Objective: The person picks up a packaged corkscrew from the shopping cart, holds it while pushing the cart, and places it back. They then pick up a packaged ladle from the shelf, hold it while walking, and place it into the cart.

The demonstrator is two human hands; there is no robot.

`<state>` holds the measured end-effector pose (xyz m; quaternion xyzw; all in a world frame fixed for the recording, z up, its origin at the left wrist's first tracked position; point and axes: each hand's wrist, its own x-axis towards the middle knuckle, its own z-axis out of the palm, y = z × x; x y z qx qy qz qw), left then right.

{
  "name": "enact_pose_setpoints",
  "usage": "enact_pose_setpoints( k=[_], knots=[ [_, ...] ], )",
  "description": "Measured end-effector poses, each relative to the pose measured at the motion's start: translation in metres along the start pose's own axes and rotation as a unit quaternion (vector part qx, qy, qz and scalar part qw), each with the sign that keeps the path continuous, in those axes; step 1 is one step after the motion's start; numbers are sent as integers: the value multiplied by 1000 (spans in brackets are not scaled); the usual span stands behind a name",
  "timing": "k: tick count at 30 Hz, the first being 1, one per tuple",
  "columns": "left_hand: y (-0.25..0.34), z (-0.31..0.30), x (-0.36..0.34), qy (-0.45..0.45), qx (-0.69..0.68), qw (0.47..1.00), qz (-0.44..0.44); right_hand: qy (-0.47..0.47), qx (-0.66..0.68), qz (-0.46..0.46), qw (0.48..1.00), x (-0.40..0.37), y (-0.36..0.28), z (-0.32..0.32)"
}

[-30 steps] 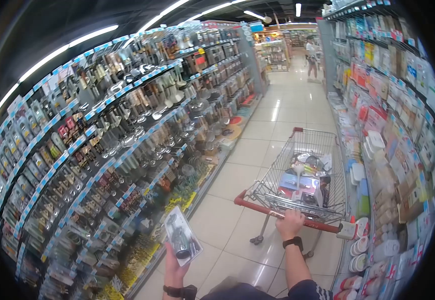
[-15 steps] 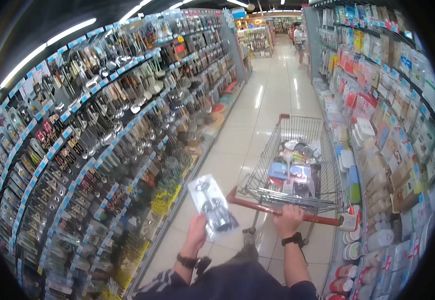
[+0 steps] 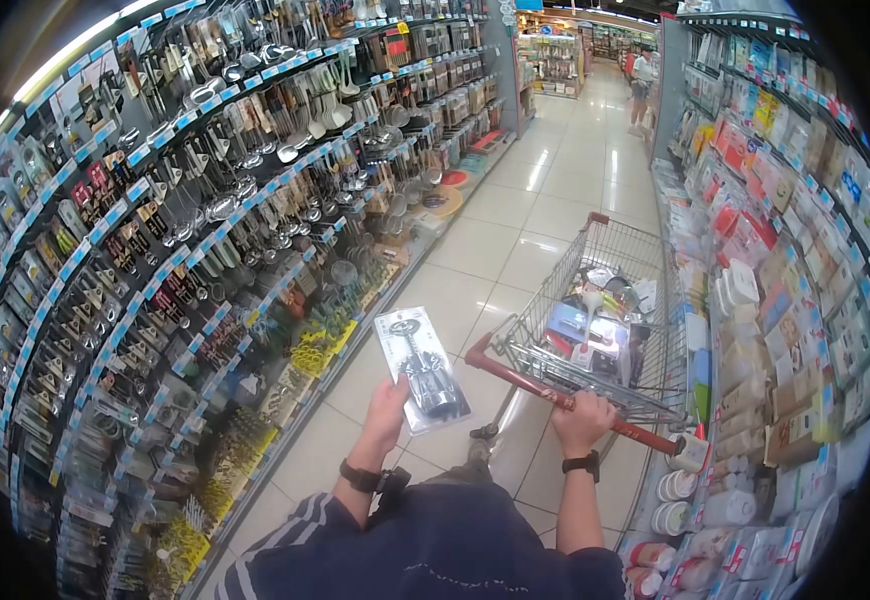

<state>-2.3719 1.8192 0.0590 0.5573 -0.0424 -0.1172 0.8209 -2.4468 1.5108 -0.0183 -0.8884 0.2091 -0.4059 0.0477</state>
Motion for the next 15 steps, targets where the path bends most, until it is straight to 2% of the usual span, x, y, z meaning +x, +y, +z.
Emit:
enact_pose_setpoints(
  k=[11,13,15],
  knots=[
    [6,-36,-91,49,15,998,-22,-24,-39,-7,999,-3,20,6],
    [9,-48,-116,78,24,996,-24,2,-34,-25,999,-2,15,1],
    [8,-62,-141,111,39,993,-18,-13,-47,-18,999,-2,13,-2]
  ],
)
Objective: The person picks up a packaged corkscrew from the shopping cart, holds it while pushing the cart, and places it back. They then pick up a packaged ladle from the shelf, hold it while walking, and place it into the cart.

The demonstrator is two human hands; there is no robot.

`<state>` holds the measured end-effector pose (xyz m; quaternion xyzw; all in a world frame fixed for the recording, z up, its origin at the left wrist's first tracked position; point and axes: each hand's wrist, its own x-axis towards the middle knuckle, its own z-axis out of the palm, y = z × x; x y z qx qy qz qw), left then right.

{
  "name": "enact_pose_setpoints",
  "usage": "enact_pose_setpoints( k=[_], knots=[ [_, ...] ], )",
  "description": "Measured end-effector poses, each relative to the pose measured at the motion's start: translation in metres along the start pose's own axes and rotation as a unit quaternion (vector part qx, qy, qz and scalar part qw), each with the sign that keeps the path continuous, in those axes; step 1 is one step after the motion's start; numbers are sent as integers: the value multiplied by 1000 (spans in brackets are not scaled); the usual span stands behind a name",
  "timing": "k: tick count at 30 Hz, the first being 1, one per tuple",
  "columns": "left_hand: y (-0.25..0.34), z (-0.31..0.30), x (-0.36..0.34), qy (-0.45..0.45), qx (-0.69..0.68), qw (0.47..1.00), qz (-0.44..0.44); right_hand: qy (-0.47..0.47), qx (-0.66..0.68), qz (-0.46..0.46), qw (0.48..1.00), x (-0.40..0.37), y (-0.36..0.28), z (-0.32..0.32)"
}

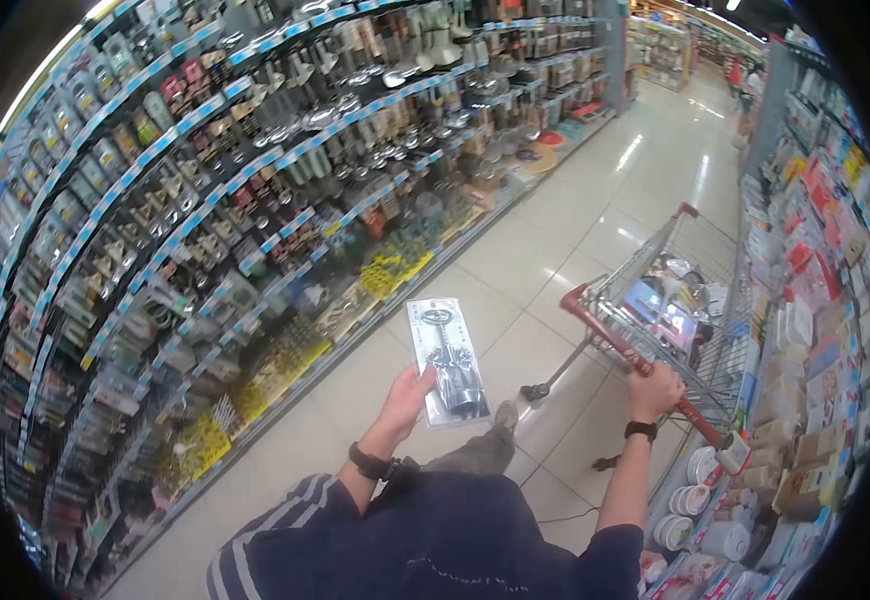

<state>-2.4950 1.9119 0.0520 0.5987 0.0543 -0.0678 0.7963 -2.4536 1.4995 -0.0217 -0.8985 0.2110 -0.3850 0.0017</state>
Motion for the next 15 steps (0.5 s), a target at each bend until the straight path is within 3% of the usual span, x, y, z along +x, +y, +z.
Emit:
enact_pose_setpoints(
  k=[8,15],
  knots=[
    [4,-62,-64,80,-18,997,-16,-133,-31,50,989,1,-15,-13],
    [19,-97,-115,140,-13,989,-34,-133,-17,50,990,-15,-44,-34]
  ],
)
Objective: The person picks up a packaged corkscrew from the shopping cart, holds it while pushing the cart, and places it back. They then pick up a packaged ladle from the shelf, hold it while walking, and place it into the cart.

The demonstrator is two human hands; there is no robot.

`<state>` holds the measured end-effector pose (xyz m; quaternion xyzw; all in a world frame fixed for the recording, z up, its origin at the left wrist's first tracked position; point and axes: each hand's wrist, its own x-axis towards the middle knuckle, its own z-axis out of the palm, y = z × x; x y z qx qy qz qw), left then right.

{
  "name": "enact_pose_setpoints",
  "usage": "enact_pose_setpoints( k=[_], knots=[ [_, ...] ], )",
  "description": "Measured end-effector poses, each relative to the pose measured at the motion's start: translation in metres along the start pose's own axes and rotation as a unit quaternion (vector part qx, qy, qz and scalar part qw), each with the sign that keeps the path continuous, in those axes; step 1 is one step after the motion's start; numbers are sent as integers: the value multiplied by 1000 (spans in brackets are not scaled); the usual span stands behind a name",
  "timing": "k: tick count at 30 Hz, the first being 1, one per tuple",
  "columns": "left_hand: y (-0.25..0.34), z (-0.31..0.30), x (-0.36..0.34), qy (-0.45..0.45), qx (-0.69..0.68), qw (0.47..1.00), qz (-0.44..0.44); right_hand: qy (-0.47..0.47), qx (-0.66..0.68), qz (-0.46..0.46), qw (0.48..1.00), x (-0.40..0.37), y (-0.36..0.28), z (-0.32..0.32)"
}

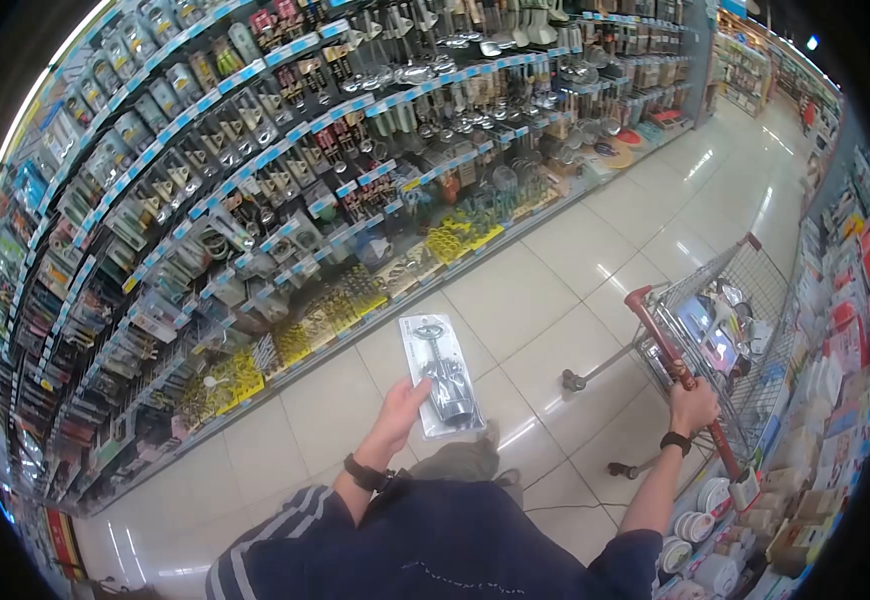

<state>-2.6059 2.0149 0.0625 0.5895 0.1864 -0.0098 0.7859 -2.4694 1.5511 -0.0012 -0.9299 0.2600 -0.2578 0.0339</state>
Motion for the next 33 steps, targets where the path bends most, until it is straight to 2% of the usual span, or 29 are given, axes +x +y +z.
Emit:
enact_pose_setpoints(
  k=[6,9,12,17,22,23,24,25,26,27,28,29,31,33],
  knots=[
    [-7,-57,-16,48,-46,998,9,2,-36,-15,999,-32,-14,-11],
    [-1,-84,-17,42,-97,994,14,-12,-43,-2,999,-53,-24,-22],
    [21,-114,-25,40,-64,997,-24,6,-63,-3,998,-76,-22,-20],
    [22,-192,-34,6,-98,995,22,-39,-67,10,997,-126,-36,-39],
    [13,-269,-51,22,-101,993,48,25,-101,0,995,-195,-63,-69],
    [9,-287,-58,41,-56,997,35,13,-103,-3,995,-210,-76,-82],
    [5,-303,-60,41,-10,999,27,61,-66,-28,996,-223,-81,-86],
    [3,-312,-58,64,-49,997,-17,50,-24,-28,998,-235,-95,-105],
    [-10,-330,-54,18,-57,998,12,35,-75,-11,996,-245,-91,-98],
    [9,-320,-63,27,-98,995,5,57,-52,-15,997,-252,-96,-107],
    [1,-326,-57,2,-139,990,-10,60,-17,-20,998,-262,-104,-122],
    [9,-323,-63,17,-135,991,-2,46,-7,-13,999,-275,-109,-131],
    [1,-332,-59,-19,-135,991,-11,115,-20,-35,993,-301,-104,-121],
    [-11,-348,-60,-44,-117,992,-19,121,13,-35,992,-338,-105,-126]
  ],
)
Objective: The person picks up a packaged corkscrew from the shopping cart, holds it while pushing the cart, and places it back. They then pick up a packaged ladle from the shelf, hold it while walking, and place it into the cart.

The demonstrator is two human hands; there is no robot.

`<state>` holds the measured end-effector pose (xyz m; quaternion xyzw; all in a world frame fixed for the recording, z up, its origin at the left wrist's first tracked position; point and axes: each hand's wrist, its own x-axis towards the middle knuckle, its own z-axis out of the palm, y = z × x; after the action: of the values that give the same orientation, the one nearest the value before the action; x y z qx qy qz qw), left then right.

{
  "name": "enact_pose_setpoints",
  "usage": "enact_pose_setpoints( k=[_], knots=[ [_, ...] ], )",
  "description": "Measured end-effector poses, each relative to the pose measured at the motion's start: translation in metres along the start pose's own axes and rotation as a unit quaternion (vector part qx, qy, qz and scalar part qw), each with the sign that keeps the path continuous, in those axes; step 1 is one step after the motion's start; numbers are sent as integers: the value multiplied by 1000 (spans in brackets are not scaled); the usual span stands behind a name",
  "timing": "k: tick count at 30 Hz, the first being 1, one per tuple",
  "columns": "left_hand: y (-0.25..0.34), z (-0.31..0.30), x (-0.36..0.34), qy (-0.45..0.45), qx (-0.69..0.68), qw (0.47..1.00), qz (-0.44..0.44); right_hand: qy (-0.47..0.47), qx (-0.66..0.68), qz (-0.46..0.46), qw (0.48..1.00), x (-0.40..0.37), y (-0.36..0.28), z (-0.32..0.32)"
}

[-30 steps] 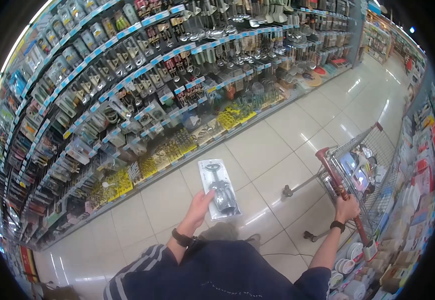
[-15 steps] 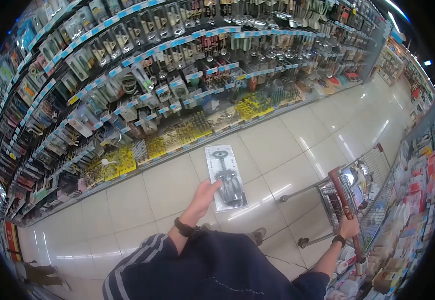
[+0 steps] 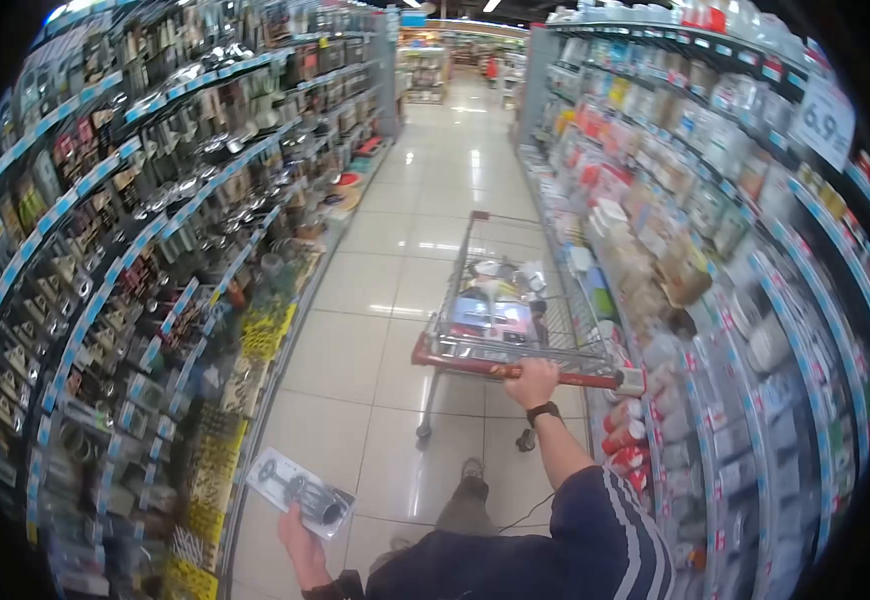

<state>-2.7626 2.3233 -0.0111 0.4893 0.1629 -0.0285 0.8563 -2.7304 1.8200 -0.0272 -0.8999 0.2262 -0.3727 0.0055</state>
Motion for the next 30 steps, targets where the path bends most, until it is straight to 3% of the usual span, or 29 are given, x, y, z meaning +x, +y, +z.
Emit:
enact_pose_setpoints(
  k=[4,13,18,25,30],
  knots=[
    [0,21,-2,-43,1,998,-36,-18,-6,-10,1000,-13,-12,-24],
    [-5,40,-26,-85,-10,996,-13,25,35,-17,999,-41,-29,-43],
    [-6,36,-63,-30,-20,999,0,34,32,-13,999,-47,-29,-44],
    [-8,3,-140,-22,-15,998,52,1,61,2,998,-46,-20,-35],
    [-12,-18,-207,53,43,995,72,-33,84,10,996,-44,-15,-42]
  ],
)
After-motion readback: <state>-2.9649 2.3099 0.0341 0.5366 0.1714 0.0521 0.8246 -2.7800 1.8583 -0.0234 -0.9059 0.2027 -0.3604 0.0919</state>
